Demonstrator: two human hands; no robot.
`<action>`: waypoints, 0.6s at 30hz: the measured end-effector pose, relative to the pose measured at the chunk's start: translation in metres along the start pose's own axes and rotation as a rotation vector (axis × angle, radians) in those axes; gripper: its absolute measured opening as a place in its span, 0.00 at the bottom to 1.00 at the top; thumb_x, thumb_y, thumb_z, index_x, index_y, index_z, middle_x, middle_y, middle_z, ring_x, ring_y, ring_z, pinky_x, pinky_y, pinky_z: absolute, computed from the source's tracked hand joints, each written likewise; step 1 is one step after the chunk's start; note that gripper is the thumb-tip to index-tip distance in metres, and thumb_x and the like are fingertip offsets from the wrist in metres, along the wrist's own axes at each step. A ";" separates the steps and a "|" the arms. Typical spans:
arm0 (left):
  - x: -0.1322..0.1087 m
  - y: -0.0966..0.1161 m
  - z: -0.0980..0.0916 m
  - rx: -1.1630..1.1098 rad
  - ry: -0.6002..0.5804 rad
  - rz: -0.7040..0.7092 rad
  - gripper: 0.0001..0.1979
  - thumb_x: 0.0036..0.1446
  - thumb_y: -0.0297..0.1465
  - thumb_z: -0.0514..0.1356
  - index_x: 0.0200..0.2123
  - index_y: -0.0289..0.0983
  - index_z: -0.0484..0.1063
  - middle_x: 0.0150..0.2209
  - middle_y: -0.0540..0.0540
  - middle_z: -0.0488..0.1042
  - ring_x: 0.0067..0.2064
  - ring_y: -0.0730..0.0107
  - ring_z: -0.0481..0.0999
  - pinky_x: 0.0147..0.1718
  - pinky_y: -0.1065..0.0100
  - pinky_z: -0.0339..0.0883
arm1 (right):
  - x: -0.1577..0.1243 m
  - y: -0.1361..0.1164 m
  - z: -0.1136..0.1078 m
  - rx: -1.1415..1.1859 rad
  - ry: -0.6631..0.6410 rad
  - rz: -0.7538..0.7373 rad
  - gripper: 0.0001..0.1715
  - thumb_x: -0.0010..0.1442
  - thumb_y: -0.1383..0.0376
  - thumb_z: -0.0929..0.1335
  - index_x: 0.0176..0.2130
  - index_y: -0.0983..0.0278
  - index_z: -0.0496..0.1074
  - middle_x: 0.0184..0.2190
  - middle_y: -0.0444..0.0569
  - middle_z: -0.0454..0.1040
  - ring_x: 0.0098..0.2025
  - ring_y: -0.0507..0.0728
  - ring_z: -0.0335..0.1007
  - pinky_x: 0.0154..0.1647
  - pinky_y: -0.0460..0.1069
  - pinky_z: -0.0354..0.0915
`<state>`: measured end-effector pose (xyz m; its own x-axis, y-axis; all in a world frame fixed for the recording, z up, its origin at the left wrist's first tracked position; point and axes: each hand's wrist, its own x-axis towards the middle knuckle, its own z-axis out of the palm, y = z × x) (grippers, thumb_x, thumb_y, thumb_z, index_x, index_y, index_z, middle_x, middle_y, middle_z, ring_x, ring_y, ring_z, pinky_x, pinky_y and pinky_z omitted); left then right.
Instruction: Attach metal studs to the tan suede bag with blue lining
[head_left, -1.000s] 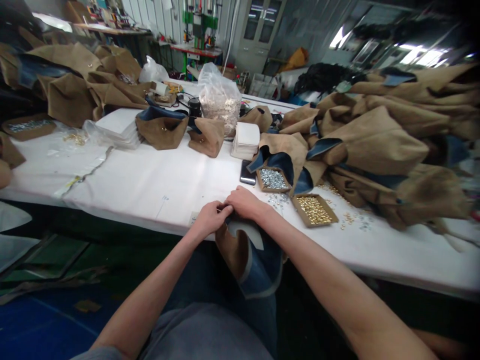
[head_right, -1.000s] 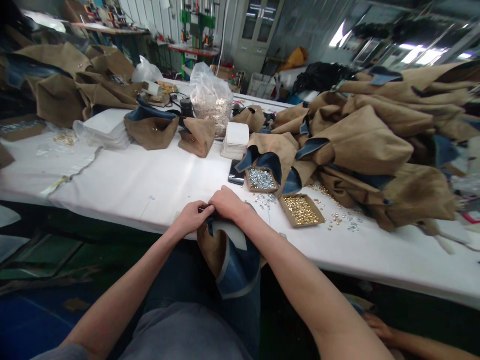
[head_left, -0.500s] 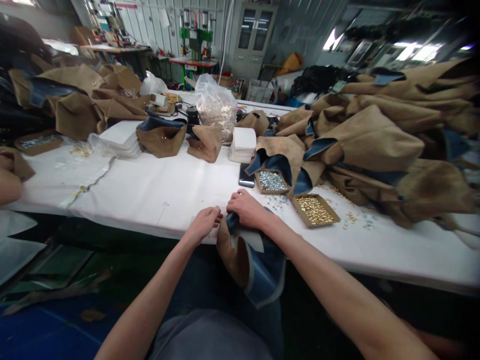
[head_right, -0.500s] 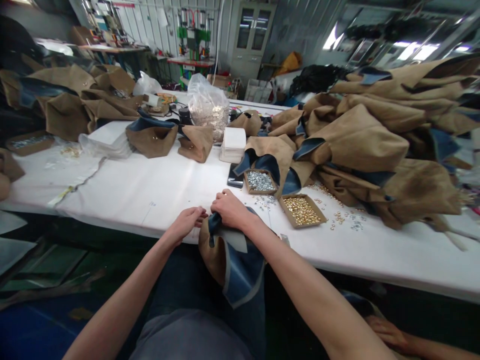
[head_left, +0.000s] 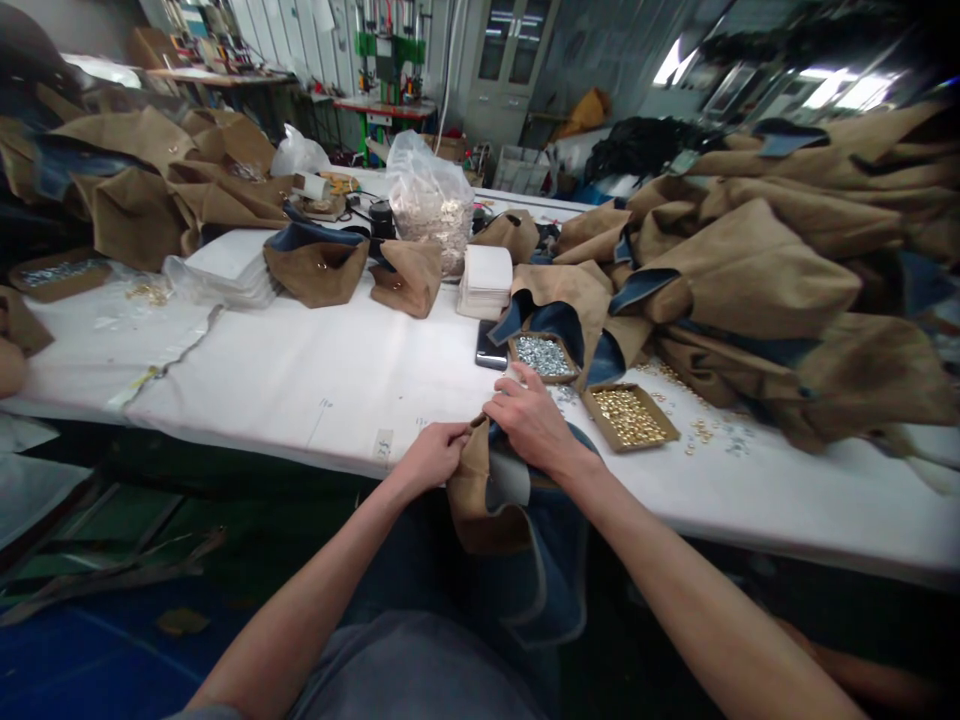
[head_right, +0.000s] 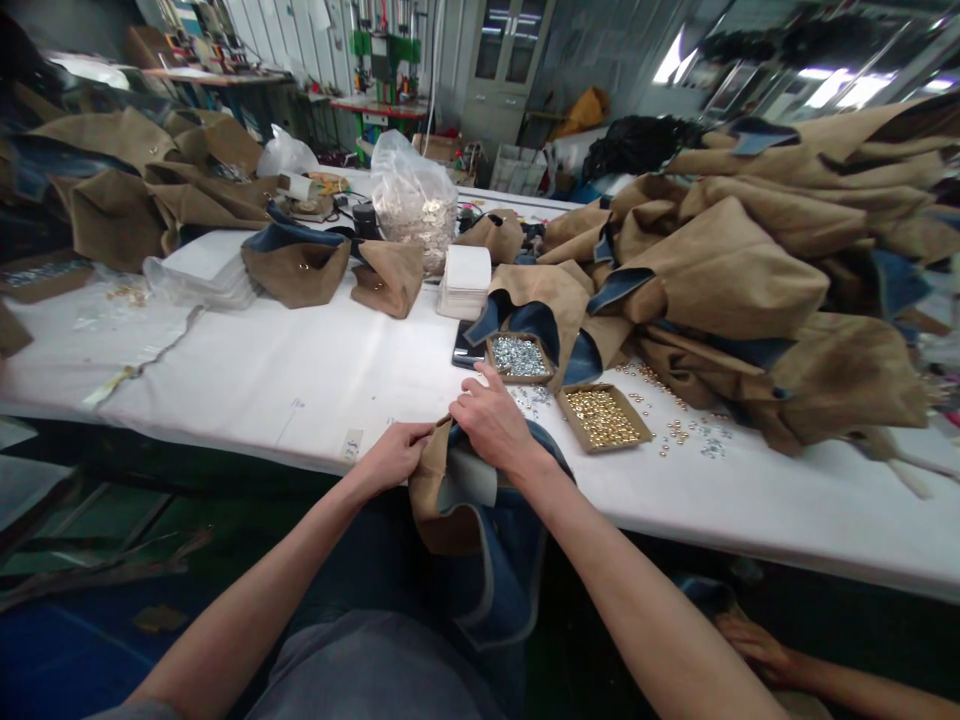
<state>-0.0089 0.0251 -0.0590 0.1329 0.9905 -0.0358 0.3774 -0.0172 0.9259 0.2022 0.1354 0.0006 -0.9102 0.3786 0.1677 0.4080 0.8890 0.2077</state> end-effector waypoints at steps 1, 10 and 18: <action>-0.001 0.002 0.001 0.015 -0.003 0.003 0.16 0.74 0.32 0.56 0.40 0.37 0.84 0.42 0.46 0.88 0.46 0.57 0.83 0.49 0.64 0.73 | 0.003 -0.001 -0.006 -0.021 -0.025 -0.034 0.20 0.78 0.77 0.63 0.49 0.63 0.83 0.39 0.55 0.81 0.56 0.69 0.73 0.84 0.69 0.44; -0.019 0.025 0.010 0.058 0.016 0.041 0.15 0.72 0.27 0.55 0.39 0.38 0.82 0.46 0.41 0.88 0.47 0.53 0.85 0.50 0.61 0.73 | 0.005 0.003 -0.004 0.240 -0.274 -0.076 0.13 0.81 0.74 0.68 0.50 0.60 0.81 0.48 0.47 0.84 0.47 0.61 0.78 0.47 0.52 0.62; -0.032 0.066 0.002 -0.092 0.041 0.125 0.17 0.80 0.36 0.58 0.57 0.39 0.86 0.54 0.45 0.89 0.54 0.55 0.86 0.53 0.62 0.77 | -0.033 0.001 -0.033 0.197 0.070 -0.006 0.11 0.83 0.73 0.66 0.53 0.65 0.78 0.50 0.53 0.81 0.49 0.63 0.77 0.52 0.54 0.66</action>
<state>0.0135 -0.0077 0.0022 0.1350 0.9863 0.0952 0.2750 -0.1297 0.9527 0.2350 0.1157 0.0270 -0.9027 0.3602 0.2353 0.3744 0.9271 0.0174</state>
